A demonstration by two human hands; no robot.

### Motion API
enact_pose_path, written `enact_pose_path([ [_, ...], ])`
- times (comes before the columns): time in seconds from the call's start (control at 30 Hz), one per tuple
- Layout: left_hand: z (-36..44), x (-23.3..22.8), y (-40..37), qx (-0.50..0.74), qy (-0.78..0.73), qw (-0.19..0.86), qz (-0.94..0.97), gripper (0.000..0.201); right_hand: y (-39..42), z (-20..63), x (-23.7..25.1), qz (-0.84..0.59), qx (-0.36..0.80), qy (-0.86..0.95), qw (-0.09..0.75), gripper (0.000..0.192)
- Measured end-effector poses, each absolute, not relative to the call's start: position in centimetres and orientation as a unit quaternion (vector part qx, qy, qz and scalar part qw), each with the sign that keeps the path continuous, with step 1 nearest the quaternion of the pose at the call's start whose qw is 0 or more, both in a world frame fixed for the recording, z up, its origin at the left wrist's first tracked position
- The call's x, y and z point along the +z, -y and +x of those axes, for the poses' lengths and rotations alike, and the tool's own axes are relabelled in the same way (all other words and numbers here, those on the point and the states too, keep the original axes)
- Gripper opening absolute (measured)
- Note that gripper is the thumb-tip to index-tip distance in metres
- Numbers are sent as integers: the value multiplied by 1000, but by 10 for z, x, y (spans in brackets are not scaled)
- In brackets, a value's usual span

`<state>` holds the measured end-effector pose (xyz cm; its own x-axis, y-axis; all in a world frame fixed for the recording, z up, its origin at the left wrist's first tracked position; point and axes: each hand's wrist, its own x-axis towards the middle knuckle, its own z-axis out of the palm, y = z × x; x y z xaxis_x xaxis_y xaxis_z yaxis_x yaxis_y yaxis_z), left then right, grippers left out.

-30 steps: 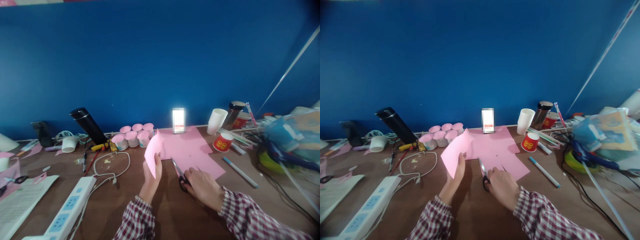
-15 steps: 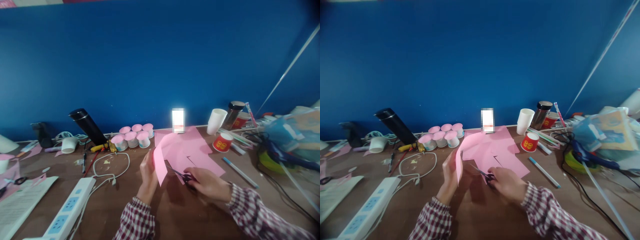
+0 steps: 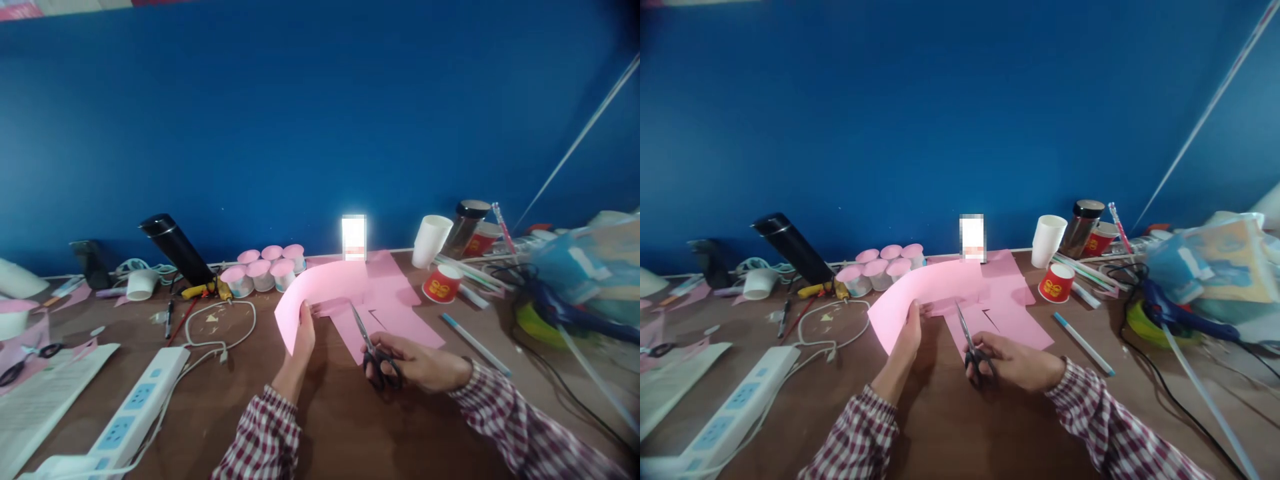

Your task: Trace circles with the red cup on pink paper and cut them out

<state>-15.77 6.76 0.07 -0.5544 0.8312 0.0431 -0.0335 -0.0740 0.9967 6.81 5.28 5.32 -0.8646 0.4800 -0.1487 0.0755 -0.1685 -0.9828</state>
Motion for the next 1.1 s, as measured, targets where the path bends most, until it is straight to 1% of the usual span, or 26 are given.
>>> enact_pose_path([
  [0.13, -146, 5, -66, 631, -590, 398, 307, 38, -61, 72, 53, -238, 732, 618, 161, 30],
  [0.23, -135, 7, -67, 624, -574, 446, 288, 36, -67, 77, 45, -256, 719, 624, 168, 38],
  [0.33, -125, 7, -71, 633, -552, 474, 264, 32, -71, 79, 34, -271, 706, 621, 205, 46],
  [0.47, -113, 9, -75, 652, -519, 504, 226, 24, -71, 79, 27, -302, 677, 630, 232, 45],
  [0.63, -108, 5, -70, 675, -487, 522, 186, 17, -63, 77, 28, -321, 647, 648, 241, 45],
  [0.8, -118, 3, -66, 696, -465, 523, 161, 12, -51, 68, 32, -316, 636, 654, 259, 38],
  [0.97, -128, 10, -66, 723, -444, 511, 142, 9, -48, 62, 32, -334, 600, 686, 242, 33],
  [1.1, -124, 16, -64, 736, -431, 508, 118, 7, -51, 64, 29, -371, 557, 691, 272, 33],
])
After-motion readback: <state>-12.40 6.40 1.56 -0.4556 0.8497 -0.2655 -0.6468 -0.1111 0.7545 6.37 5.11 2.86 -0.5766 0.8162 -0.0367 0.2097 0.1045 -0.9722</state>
